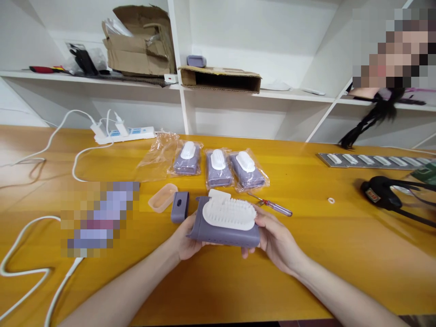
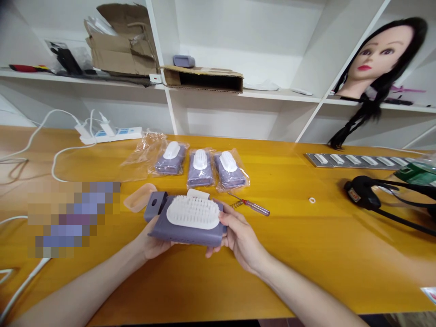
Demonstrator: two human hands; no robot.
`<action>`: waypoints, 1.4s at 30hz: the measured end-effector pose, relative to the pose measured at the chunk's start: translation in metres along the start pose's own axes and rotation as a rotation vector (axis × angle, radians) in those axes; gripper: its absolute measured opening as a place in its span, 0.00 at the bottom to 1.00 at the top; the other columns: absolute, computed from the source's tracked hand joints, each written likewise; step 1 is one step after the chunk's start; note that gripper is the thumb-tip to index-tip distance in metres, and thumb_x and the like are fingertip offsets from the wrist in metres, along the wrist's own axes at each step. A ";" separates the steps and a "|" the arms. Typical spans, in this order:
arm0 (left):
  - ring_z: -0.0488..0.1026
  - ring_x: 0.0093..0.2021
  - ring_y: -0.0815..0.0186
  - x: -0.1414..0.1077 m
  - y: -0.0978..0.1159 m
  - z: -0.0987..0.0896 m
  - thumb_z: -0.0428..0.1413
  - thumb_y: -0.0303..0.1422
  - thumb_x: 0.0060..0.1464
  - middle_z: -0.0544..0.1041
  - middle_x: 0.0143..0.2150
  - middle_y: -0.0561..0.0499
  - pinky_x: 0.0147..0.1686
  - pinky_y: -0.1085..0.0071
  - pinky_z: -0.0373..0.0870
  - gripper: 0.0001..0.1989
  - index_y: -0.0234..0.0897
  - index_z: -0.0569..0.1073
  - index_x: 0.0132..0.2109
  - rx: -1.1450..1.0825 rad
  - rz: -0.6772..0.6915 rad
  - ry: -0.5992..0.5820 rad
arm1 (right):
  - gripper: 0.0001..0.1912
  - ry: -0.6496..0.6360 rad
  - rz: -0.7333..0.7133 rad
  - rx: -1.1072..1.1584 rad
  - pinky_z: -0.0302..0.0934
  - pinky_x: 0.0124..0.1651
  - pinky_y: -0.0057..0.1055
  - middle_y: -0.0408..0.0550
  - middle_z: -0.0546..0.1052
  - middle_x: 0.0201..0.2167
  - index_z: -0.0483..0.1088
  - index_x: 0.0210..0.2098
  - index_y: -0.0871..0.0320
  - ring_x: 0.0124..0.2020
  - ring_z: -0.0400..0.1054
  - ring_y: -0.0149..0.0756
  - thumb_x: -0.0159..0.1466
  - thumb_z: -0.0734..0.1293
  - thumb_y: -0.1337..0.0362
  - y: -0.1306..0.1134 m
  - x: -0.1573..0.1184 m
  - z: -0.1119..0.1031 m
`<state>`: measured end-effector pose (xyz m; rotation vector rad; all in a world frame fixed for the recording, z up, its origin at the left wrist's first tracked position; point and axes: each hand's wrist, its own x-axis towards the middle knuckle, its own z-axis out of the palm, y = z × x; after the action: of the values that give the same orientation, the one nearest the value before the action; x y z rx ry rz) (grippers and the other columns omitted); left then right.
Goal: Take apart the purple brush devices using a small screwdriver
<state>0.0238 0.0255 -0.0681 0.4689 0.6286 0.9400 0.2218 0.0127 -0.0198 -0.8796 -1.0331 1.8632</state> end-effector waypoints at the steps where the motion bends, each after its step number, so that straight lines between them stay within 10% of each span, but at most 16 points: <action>1: 0.70 0.22 0.66 -0.001 0.000 0.001 0.58 0.32 0.44 0.78 0.23 0.49 0.24 0.71 0.66 0.06 0.36 0.78 0.30 -0.004 0.005 0.003 | 0.23 -0.004 0.003 0.003 0.64 0.21 0.27 0.48 0.78 0.33 0.61 0.54 0.58 0.17 0.71 0.31 0.60 0.61 0.61 0.000 -0.001 0.001; 9: 0.74 0.43 0.57 -0.006 0.001 0.016 0.56 0.30 0.46 0.78 0.45 0.47 0.39 0.64 0.70 0.20 0.40 0.73 0.50 0.027 0.058 -0.103 | 0.26 -0.021 0.050 0.029 0.58 0.16 0.24 0.44 0.77 0.27 0.58 0.58 0.53 0.14 0.68 0.30 0.60 0.60 0.59 -0.002 -0.003 0.000; 15: 0.75 0.38 0.60 -0.001 0.001 0.015 0.54 0.31 0.47 0.80 0.33 0.49 0.39 0.67 0.70 0.11 0.36 0.77 0.39 -0.107 0.026 0.090 | 0.29 -0.133 0.124 0.057 0.59 0.20 0.24 0.38 0.72 0.16 0.56 0.59 0.55 0.17 0.71 0.34 0.60 0.60 0.55 -0.013 0.000 -0.007; 21: 0.75 0.37 0.59 -0.003 -0.001 0.017 0.52 0.41 0.51 0.80 0.37 0.45 0.33 0.67 0.72 0.18 0.36 0.74 0.46 -0.197 0.022 0.093 | 0.33 -0.169 0.011 0.025 0.65 0.31 0.34 0.43 0.77 0.25 0.53 0.62 0.53 0.24 0.74 0.38 0.58 0.61 0.57 -0.014 0.001 -0.009; 26: 0.76 0.40 0.55 -0.004 -0.002 0.013 0.54 0.46 0.49 0.79 0.43 0.44 0.30 0.68 0.73 0.21 0.37 0.73 0.46 -0.151 -0.007 -0.045 | 0.22 0.042 -0.292 -0.336 0.65 0.34 0.34 0.46 0.77 0.37 0.70 0.50 0.51 0.28 0.73 0.36 0.56 0.67 0.57 -0.003 0.000 -0.006; 29: 0.77 0.36 0.56 -0.001 -0.001 0.010 0.52 0.49 0.48 0.80 0.38 0.41 0.31 0.68 0.71 0.24 0.34 0.74 0.42 -0.061 -0.022 -0.121 | 0.12 0.154 -0.375 -0.551 0.62 0.26 0.29 0.44 0.77 0.24 0.75 0.38 0.56 0.23 0.70 0.33 0.60 0.64 0.57 0.000 0.000 -0.005; 35: 0.77 0.25 0.62 0.008 -0.001 0.004 0.50 0.44 0.47 0.80 0.28 0.39 0.22 0.76 0.64 0.20 0.30 0.72 0.22 0.072 -0.175 -0.131 | 0.21 0.149 -0.313 -0.651 0.50 0.17 0.23 0.39 0.68 0.07 0.63 0.21 0.58 0.09 0.59 0.26 0.63 0.58 0.50 -0.005 -0.005 0.000; 42: 0.75 0.21 0.65 0.007 -0.006 0.000 0.52 0.44 0.49 0.79 0.24 0.47 0.22 0.74 0.68 0.18 0.32 0.76 0.32 0.034 -0.137 -0.174 | 0.15 -0.026 -0.472 -0.630 0.50 0.16 0.20 0.37 0.66 0.11 0.66 0.24 0.59 0.10 0.60 0.23 0.63 0.61 0.58 -0.008 -0.016 0.010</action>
<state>0.0305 0.0286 -0.0745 0.5251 0.5127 0.7513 0.2225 -0.0025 -0.0058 -0.8549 -1.7200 1.1656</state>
